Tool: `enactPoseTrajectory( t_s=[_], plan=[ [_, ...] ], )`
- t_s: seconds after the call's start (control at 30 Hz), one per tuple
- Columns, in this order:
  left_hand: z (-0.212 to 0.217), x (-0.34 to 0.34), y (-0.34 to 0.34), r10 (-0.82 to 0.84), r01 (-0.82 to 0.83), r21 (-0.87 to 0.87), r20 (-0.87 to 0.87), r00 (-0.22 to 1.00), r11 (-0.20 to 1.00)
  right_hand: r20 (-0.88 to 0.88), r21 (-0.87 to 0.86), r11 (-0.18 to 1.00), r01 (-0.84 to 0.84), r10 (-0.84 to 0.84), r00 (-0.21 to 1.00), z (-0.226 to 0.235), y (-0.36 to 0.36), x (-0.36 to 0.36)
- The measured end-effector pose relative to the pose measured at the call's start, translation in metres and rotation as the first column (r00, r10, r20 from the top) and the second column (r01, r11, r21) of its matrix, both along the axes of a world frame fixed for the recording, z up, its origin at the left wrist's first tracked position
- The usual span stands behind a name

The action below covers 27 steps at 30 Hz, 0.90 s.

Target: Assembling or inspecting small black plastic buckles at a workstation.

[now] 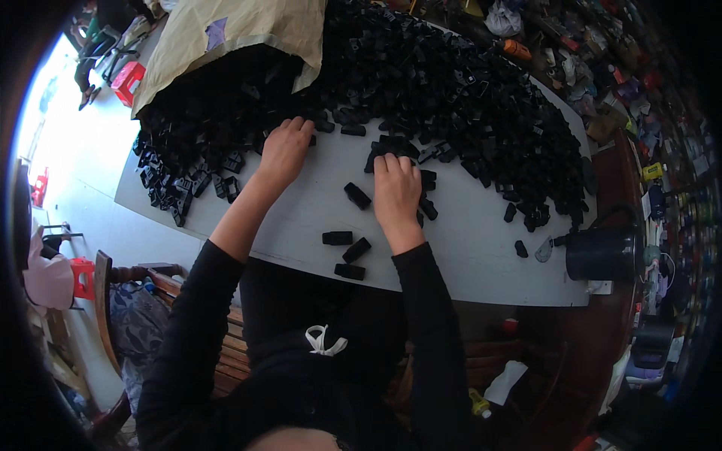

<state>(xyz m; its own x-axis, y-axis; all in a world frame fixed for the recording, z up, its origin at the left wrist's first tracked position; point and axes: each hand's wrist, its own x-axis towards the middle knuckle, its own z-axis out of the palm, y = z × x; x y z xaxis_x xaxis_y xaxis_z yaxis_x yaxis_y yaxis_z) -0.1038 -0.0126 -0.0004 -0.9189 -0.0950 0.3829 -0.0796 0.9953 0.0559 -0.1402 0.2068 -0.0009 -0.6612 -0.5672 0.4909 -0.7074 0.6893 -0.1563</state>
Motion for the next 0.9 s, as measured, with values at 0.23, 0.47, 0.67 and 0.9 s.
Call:
enactPoseTrajectory(
  t_s=[0.23, 0.47, 0.67, 0.9],
  plan=[
    [0.016, 0.021, 0.017, -0.078, 0.009, 0.330, 0.194, 0.978, 0.944, 0.059, 0.201, 0.952, -0.231, 0.224, 0.973, 0.005, 0.006, 0.008],
    [-0.014, 0.050, 0.032, -0.233, 0.162, 0.959, -0.107, 0.967, 0.233, 0.556, -0.632, 0.774, 0.031, 0.424, 0.715, -0.004, 0.007, 0.037],
    [-0.017, 0.072, 0.020, -0.339, 0.133, 0.932, -0.012, 0.941, 0.336, 0.433, -0.603, 0.793, -0.083, 0.413, 0.801, -0.007, -0.012, 0.048],
    [-0.010, 0.075, 0.024, -0.385, 0.250, 0.805, -0.029, 0.922, 0.538, 0.155, -0.295, 0.867, -0.401, 0.457, 0.876, -0.013, -0.001, 0.047]
  ],
)
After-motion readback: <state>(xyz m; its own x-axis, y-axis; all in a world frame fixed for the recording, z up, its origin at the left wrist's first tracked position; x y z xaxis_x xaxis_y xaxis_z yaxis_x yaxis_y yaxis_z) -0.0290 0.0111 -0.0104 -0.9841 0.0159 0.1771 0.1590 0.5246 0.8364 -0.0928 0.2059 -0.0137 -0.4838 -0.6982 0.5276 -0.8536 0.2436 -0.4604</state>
